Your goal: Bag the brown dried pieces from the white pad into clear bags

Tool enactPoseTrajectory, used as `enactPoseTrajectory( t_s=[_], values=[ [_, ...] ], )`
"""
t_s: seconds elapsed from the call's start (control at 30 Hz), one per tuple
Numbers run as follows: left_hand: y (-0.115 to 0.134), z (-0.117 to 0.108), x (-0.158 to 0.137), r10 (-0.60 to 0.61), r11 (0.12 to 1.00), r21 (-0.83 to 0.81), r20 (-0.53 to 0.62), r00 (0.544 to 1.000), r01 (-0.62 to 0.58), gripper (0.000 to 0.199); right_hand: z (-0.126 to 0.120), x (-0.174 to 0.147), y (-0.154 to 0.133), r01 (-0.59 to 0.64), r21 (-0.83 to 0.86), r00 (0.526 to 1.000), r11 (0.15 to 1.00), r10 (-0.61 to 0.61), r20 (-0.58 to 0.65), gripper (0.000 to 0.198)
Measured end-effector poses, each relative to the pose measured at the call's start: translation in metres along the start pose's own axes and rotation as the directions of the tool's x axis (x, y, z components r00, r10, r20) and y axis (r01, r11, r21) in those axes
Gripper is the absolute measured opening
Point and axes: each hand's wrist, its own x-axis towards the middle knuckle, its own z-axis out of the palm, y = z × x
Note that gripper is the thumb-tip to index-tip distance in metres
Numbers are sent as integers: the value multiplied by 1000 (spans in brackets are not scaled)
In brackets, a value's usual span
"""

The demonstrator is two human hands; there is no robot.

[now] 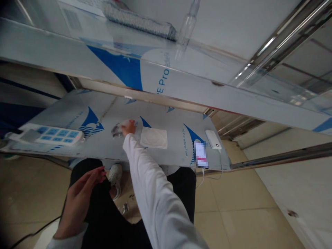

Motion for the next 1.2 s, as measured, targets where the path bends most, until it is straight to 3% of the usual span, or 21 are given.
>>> enactPoseTrajectory(
  t_s=[0.23,0.4,0.63,0.83,0.97,1.07,1.2],
  values=[
    [-3,11,6,19,998,65,44,999,-22,47,7,-17,20,-159,-132,987,978,159,-10,40],
    [4,23,-1,11,995,100,68,998,-18,51,1,-21,27,-186,-185,982,965,185,-20,27],
    [1,23,-4,42,990,130,76,996,-52,54,-14,-21,29,-216,-208,975,954,223,10,33],
    [-5,20,-4,87,981,164,91,992,-101,49,-26,-28,13,-126,-202,992,971,126,-13,31],
    [-4,20,6,184,963,205,-22,983,-176,46,-39,-36,-15,-41,-174,999,984,43,7,26],
    [9,30,22,283,944,205,-102,954,-259,45,-56,-52,-36,20,-163,1000,986,-20,0,25],
    [40,57,38,384,905,209,-26,923,-371,42,-74,-87,-46,112,-20,991,993,-113,-69,23]
  ],
)
